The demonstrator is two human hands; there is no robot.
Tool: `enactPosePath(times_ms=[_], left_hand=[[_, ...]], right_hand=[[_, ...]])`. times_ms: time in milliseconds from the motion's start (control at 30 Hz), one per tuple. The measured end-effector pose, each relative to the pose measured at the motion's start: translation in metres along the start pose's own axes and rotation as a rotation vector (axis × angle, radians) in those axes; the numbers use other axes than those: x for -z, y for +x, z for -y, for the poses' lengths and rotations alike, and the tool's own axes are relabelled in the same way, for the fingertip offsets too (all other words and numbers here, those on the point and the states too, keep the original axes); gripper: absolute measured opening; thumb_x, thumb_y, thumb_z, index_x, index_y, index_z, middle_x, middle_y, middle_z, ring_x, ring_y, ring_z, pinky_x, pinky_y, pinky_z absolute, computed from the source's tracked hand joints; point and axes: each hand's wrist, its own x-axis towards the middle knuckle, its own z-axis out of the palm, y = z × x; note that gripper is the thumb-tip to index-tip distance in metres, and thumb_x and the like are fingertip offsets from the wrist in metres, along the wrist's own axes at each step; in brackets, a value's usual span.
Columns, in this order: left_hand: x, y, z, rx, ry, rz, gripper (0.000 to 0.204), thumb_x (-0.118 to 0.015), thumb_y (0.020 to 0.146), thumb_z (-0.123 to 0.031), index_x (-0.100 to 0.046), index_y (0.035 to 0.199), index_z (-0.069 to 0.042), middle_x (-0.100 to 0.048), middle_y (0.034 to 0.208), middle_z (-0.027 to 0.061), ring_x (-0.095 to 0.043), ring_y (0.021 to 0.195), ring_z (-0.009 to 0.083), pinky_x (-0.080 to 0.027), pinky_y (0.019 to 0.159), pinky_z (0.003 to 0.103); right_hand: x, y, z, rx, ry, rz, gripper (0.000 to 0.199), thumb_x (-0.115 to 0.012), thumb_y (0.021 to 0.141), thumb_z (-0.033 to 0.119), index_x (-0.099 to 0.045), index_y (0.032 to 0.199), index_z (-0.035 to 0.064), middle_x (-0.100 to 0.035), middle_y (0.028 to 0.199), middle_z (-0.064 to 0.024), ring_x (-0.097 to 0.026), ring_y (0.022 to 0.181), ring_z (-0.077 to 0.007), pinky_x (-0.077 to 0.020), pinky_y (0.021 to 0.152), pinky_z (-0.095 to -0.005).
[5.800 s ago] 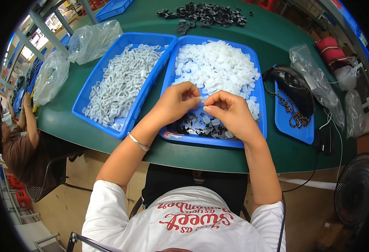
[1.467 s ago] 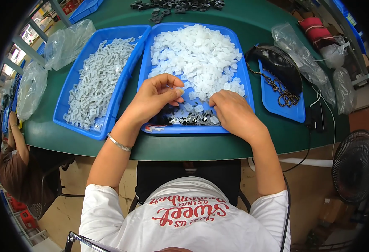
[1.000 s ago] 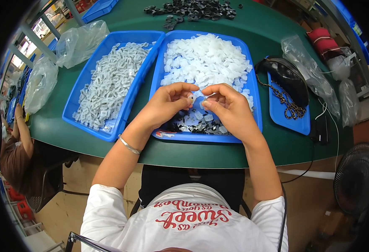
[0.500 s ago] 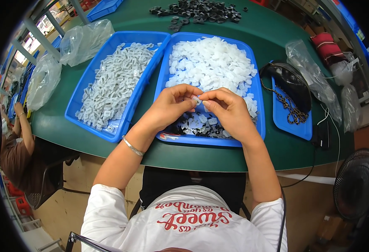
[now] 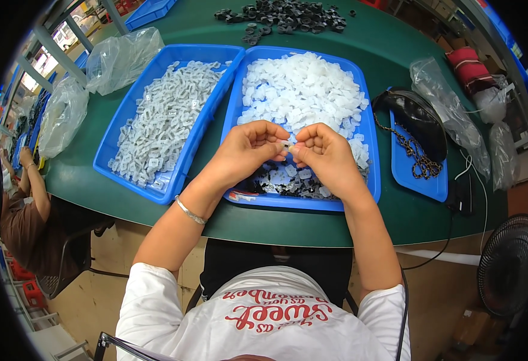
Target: The person sorts and assembles small plastic clips and rubber rings into blue plastic trays by hand.
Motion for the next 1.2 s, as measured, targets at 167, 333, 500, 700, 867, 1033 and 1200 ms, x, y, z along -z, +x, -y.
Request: enactPosePath(times_ms=[167,333,500,700,867,1033,1200], left_hand=[[-0.0015,-0.0023,-0.0038,0.028,0.027,0.003,0.020,-0.061,0.092,-0.001,-0.064,0.110,0.006,-0.069,0.097,0.0093,-0.068,0.088,0.0133,-0.057,0.080,0.025],[-0.0007,-0.0015,-0.0009,0.025,0.023,0.008,0.020,-0.062,0.093,-0.001,-0.065,0.110,0.007,-0.069,0.096,0.0103,-0.068,0.088,0.0133,-0.057,0.080,0.025],[-0.0002,-0.0008,-0.0021,0.041,-0.014,0.033,0.020,-0.063,0.093,-0.002,-0.065,0.111,0.008,-0.069,0.097,0.0110,-0.069,0.089,0.0137,-0.057,0.081,0.024],[0.0022,0.0010,0.0006,0.050,-0.105,0.010,0.022,-0.063,0.093,-0.002,-0.063,0.112,0.008,-0.069,0.099,0.0121,-0.069,0.090,0.0144,-0.057,0.082,0.025],[0.0036,0.0002,-0.0018,0.076,-0.149,0.016,0.022,-0.063,0.092,-0.001,-0.063,0.111,0.008,-0.069,0.098,0.0123,-0.069,0.089,0.0151,-0.058,0.081,0.024],[0.0035,0.0007,-0.0016,0.068,-0.133,0.004,0.021,-0.064,0.091,0.000,-0.063,0.110,0.008,-0.069,0.096,0.0120,-0.069,0.087,0.0149,-0.058,0.080,0.024],[0.0035,0.0010,0.0016,0.058,-0.114,-0.013,0.020,-0.065,0.090,0.000,-0.064,0.109,0.008,-0.069,0.095,0.0110,-0.069,0.085,0.0140,-0.057,0.080,0.024]], right_hand=[[-0.0031,-0.0015,-0.0003,0.001,-0.002,-0.027,0.017,-0.068,0.090,0.001,-0.058,0.103,-0.0017,-0.065,0.086,-0.0058,-0.065,0.077,-0.0091,-0.0556,0.069,-0.0224],[-0.0077,-0.0018,-0.0022,0.029,-0.034,-0.060,0.013,-0.069,0.089,0.000,-0.060,0.098,-0.0019,-0.065,0.084,-0.0046,-0.065,0.076,-0.0082,-0.0551,0.068,-0.0217],[-0.0075,-0.0024,-0.0038,0.049,-0.043,-0.059,0.010,-0.068,0.090,0.001,-0.062,0.097,-0.0021,-0.067,0.085,-0.0050,-0.065,0.076,-0.0085,-0.0550,0.070,-0.0220],[-0.0037,-0.0026,-0.0028,0.048,-0.012,-0.031,0.009,-0.065,0.092,0.003,-0.063,0.100,-0.0027,-0.067,0.087,-0.0061,-0.065,0.078,-0.0100,-0.0554,0.073,-0.0239],[-0.0041,-0.0031,-0.0022,0.043,0.004,-0.024,0.010,-0.064,0.093,0.003,-0.063,0.101,-0.0030,-0.067,0.089,-0.0070,-0.066,0.080,-0.0107,-0.0558,0.073,-0.0246],[-0.0026,-0.0028,-0.0059,0.046,0.005,-0.007,0.011,-0.063,0.094,0.003,-0.062,0.102,-0.0032,-0.067,0.090,-0.0073,-0.066,0.080,-0.0113,-0.0561,0.074,-0.0251],[-0.0035,-0.0032,-0.0070,0.036,0.014,-0.005,0.011,-0.063,0.094,0.003,-0.061,0.102,-0.0033,-0.066,0.090,-0.0071,-0.066,0.080,-0.0115,-0.0561,0.074,-0.0251]])
